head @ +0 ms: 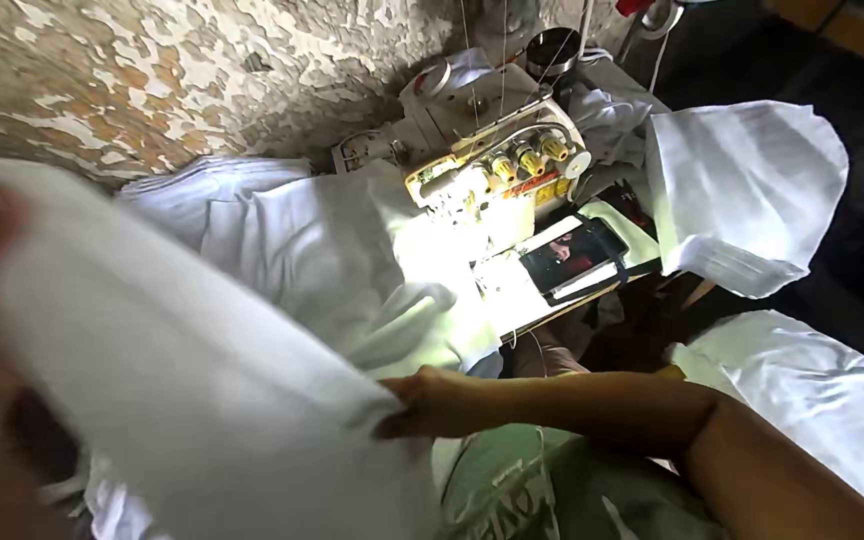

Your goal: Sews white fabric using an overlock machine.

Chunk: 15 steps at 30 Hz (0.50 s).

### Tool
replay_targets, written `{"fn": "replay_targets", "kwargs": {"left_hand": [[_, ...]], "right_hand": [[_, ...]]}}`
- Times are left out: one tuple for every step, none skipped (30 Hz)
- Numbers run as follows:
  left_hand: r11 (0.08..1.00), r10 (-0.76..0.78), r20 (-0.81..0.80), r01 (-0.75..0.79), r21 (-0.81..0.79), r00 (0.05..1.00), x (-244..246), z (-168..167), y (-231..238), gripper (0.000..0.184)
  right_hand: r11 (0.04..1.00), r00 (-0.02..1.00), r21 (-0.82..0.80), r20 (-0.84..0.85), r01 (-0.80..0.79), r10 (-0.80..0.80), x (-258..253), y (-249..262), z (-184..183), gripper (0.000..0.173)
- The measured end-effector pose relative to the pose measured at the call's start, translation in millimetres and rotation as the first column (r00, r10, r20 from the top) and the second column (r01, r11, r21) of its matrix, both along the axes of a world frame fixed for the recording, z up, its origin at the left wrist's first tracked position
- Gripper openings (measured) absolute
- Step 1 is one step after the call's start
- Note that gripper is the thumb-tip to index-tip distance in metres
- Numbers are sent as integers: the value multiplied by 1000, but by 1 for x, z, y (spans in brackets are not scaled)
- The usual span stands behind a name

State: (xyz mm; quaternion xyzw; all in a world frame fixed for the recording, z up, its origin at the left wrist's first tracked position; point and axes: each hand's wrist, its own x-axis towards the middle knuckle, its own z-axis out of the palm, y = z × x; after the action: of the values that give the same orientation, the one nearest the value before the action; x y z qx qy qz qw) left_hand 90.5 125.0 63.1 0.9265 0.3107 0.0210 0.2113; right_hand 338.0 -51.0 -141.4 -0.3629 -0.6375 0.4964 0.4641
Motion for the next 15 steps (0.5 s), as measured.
{"fn": "replay_targets", "kwargs": {"left_hand": [[999, -14, 205, 3, 52, 979, 47, -21, 26, 33], [991, 39, 398, -88, 106, 917, 91, -51, 29, 32], [983, 77, 478, -146, 110, 875, 124, -78, 25, 29], [985, 74, 501, -143, 100, 863, 143, -105, 24, 26], [991, 56, 491, -109, 80, 869, 155, -131, 24, 24], [996, 42, 472, -75, 51, 880, 164, -152, 24, 23], [998, 42, 452, -57, 19, 891, 172, -170, 24, 22], [999, 51, 436, -51, -10, 899, 180, -183, 22, 20], [998, 64, 428, -54, -35, 901, 186, -193, 20, 19], [997, 71, 430, -57, -46, 900, 192, -201, 17, 17], [997, 70, 442, -57, -44, 894, 196, -207, 14, 17], [998, 58, 464, -49, -33, 884, 198, -212, 12, 17], [999, 42, 490, -37, -20, 871, 198, -215, 9, 18], [1000, 28, 511, -25, -12, 859, 198, -217, 6, 19], [1000, 12, 530, -12, -3, 848, 198, -217, 4, 20]], "right_hand": [[998, 999, -59, 24, 38, -37, 2, -1, -20, 28], [991, 998, -117, 34, 59, -55, 6, -3, -39, 27], [982, 998, -179, 31, 61, -56, 11, -7, -56, 26], [972, 998, -224, 23, 70, -66, 15, -13, -74, 25], [961, 997, -264, 18, 80, -78, 19, -21, -90, 24], [950, 996, -300, 15, 89, -89, 24, -29, -106, 24], [940, 995, -326, 14, 99, -100, 28, -36, -120, 24], [934, 993, -337, 15, 115, -117, 32, -43, -134, 23], [930, 992, -347, 15, 124, -127, 34, -50, -145, 22], [921, 992, -372, 14, 119, -123, 37, -54, -152, 22], [907, 994, -407, 7, 106, -113, 39, -55, -153, 23], [892, 992, -441, -18, 102, -123, 40, -54, -151, 26], [879, 985, -463, -67, 110, -159, 42, -50, -146, 30], [869, 968, -479, -136, 124, -213, 43, -44, -136, 36], [857, 939, -492, -200, 151, -281, 46, -36, -121, 40]]}}
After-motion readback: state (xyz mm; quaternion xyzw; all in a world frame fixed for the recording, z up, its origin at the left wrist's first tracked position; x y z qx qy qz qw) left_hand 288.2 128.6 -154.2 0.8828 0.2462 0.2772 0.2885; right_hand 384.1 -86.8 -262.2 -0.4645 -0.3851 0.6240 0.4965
